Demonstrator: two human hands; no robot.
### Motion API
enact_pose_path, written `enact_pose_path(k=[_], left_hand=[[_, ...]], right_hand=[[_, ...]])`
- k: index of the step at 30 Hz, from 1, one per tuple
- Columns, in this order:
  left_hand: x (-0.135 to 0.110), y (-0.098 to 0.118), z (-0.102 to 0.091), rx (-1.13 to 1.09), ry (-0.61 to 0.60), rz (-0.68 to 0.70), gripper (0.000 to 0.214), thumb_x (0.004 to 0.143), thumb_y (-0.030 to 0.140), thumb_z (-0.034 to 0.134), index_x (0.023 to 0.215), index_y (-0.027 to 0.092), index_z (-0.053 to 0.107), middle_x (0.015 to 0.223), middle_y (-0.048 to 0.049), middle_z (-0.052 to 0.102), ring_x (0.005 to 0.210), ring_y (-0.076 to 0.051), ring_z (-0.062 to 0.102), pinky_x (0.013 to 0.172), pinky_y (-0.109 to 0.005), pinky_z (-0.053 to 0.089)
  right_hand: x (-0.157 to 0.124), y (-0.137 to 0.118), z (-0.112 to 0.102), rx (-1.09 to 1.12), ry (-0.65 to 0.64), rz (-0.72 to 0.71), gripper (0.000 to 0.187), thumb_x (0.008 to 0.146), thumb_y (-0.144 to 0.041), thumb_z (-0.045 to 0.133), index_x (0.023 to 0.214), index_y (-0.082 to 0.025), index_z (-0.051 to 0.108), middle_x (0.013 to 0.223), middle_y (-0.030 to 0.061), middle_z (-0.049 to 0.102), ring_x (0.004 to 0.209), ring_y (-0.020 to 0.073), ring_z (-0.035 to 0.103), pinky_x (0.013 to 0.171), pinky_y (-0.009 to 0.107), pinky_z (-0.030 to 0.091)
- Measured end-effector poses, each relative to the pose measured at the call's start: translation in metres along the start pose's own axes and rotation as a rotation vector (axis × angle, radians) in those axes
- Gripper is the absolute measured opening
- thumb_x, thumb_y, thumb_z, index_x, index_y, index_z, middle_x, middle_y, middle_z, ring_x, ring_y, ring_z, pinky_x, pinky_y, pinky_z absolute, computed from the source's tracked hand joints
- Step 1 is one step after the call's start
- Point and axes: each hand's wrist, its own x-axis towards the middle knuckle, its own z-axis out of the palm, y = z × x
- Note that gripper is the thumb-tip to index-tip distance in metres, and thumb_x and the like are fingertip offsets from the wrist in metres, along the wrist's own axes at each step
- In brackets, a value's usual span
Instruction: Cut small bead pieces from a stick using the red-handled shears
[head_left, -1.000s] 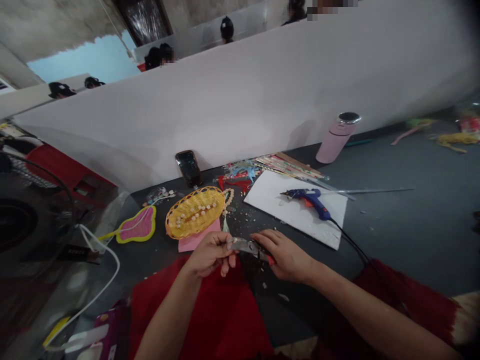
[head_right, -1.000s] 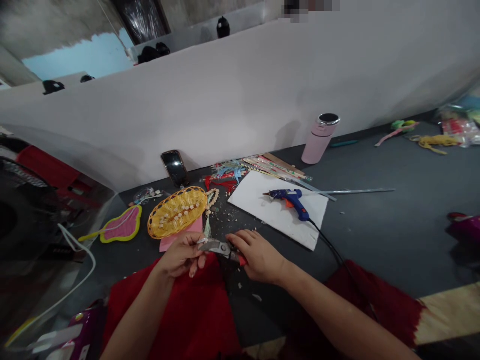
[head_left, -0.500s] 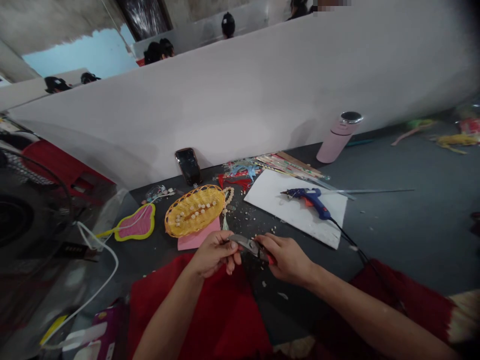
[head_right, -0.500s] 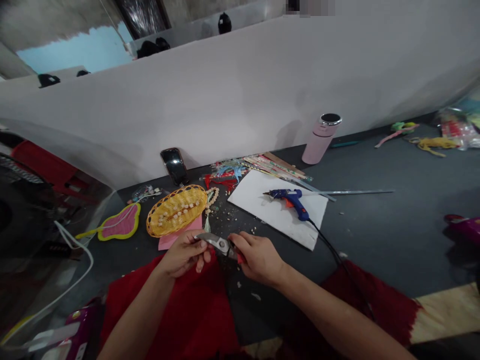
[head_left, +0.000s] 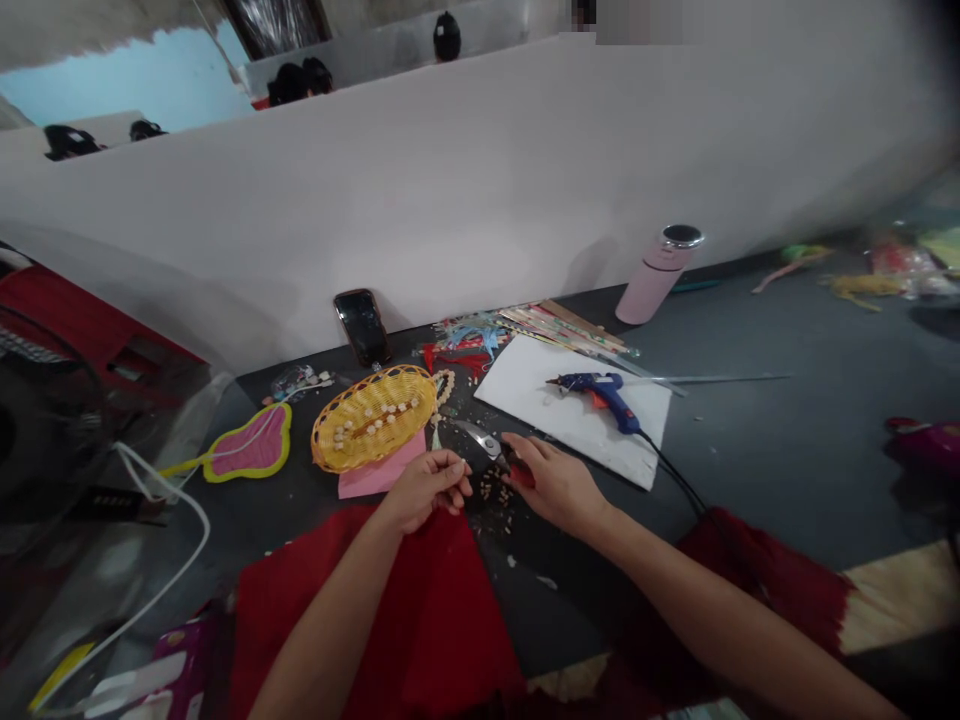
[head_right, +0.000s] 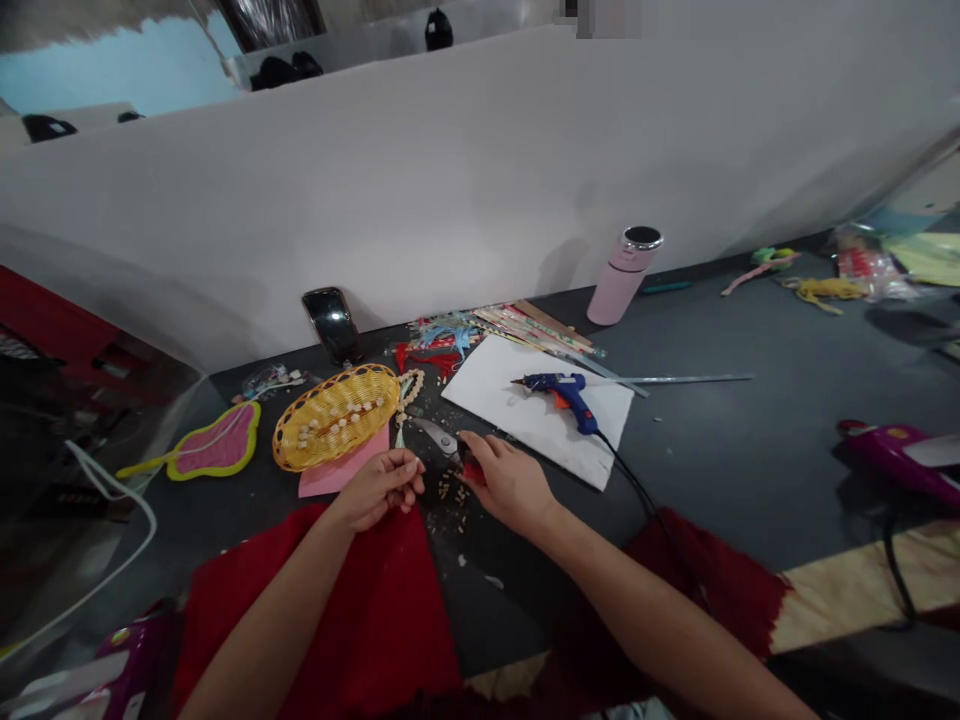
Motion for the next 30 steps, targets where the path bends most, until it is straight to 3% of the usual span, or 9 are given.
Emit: enact_pose_path(k=[10, 16, 21, 30], left_hand=[[0.003, 0.001, -0.006, -0.157, 0.009, -0.004, 0.026, 0.073, 0.030, 0.067, 0.086, 0.012, 0.056, 0.071, -0.0033, 0.062, 0.053, -0.007, 0.057, 0.050, -0.017, 0.050], [-0.003, 0.012, 0.005, -0.175, 0.058, -0.025, 0.027, 0.065, 0.029, 0.074, 0.079, 0.012, 0.057, 0.065, -0.0017, 0.064, 0.050, -0.007, 0.057, 0.048, -0.017, 0.050], [-0.005, 0.018, 0.011, -0.161, 0.111, -0.034, 0.017, 0.067, 0.020, 0.072, 0.076, 0.012, 0.060, 0.064, -0.0014, 0.064, 0.050, -0.007, 0.057, 0.048, -0.016, 0.051], [0.003, 0.007, 0.003, -0.110, 0.115, -0.023, 0.019, 0.066, 0.015, 0.072, 0.082, 0.012, 0.061, 0.069, -0.0021, 0.066, 0.054, -0.008, 0.060, 0.053, -0.017, 0.053]], right_hand=[[0.009, 0.025, -0.010, -0.224, 0.031, 0.138, 0.050, 0.083, -0.043, 0.052, 0.125, -0.020, 0.039, 0.105, 0.0116, 0.056, 0.099, 0.0281, 0.053, 0.080, 0.037, 0.044], [0.014, 0.012, -0.022, -0.233, -0.024, 0.141, 0.041, 0.084, -0.041, 0.052, 0.119, -0.021, 0.044, 0.105, 0.0124, 0.055, 0.096, 0.0270, 0.053, 0.077, 0.038, 0.045], [0.017, 0.002, -0.033, -0.237, -0.104, 0.164, 0.043, 0.084, -0.041, 0.052, 0.119, -0.019, 0.043, 0.110, 0.0131, 0.053, 0.099, 0.0276, 0.051, 0.078, 0.039, 0.045], [0.011, 0.005, -0.027, -0.301, -0.114, 0.167, 0.047, 0.082, -0.049, 0.052, 0.117, -0.020, 0.043, 0.113, 0.0100, 0.049, 0.099, 0.0266, 0.046, 0.077, 0.038, 0.043]])
